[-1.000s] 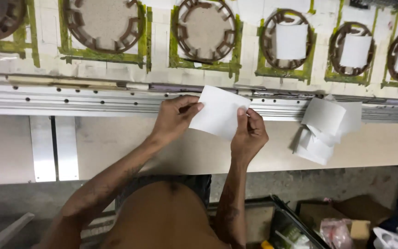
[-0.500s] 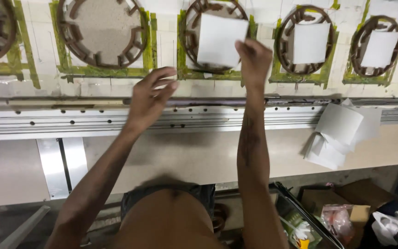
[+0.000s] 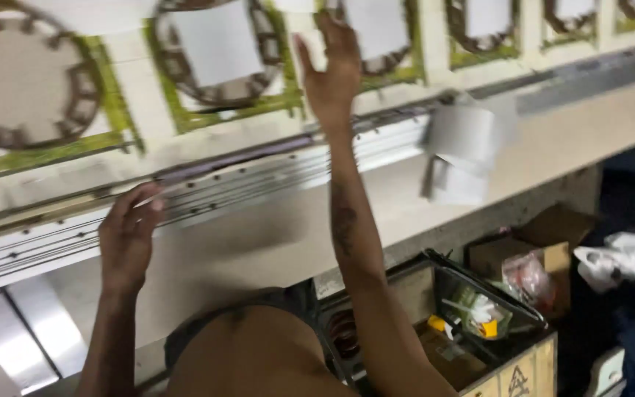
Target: Placing individual sheets of white backing paper into embroidery frames on a large industrial machine.
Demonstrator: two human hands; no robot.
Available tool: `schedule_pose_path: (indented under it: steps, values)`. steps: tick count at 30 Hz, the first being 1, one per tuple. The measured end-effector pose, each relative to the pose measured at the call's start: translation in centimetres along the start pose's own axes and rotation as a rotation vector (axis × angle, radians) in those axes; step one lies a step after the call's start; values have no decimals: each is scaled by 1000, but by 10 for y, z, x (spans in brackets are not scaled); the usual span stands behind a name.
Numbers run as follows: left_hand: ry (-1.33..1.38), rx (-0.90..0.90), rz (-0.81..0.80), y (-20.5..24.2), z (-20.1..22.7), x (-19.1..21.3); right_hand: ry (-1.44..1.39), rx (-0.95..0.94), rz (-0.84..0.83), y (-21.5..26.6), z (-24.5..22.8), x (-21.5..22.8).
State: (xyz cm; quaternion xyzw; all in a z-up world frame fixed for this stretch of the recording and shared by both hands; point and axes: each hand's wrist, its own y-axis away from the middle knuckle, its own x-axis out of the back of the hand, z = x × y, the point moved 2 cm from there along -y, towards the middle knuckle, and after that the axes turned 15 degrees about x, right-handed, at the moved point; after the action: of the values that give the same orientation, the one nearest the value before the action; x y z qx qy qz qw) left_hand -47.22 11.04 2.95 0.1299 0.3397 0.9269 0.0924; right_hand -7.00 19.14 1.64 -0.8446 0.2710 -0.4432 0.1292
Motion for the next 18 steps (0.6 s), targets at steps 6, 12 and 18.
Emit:
schedule_pose_path:
  steps: [6, 12, 18]
  values:
    - [45, 17, 20, 31, -5, -37, 886, -74, 100, 43, 218, 210]
    - [-7, -103, -212, 22, -62, -136, 427, -648, -367, 95, 242, 287]
    - [-540, -734, -272, 57, 13, -285, 206, -259, -158, 154, 214, 226]
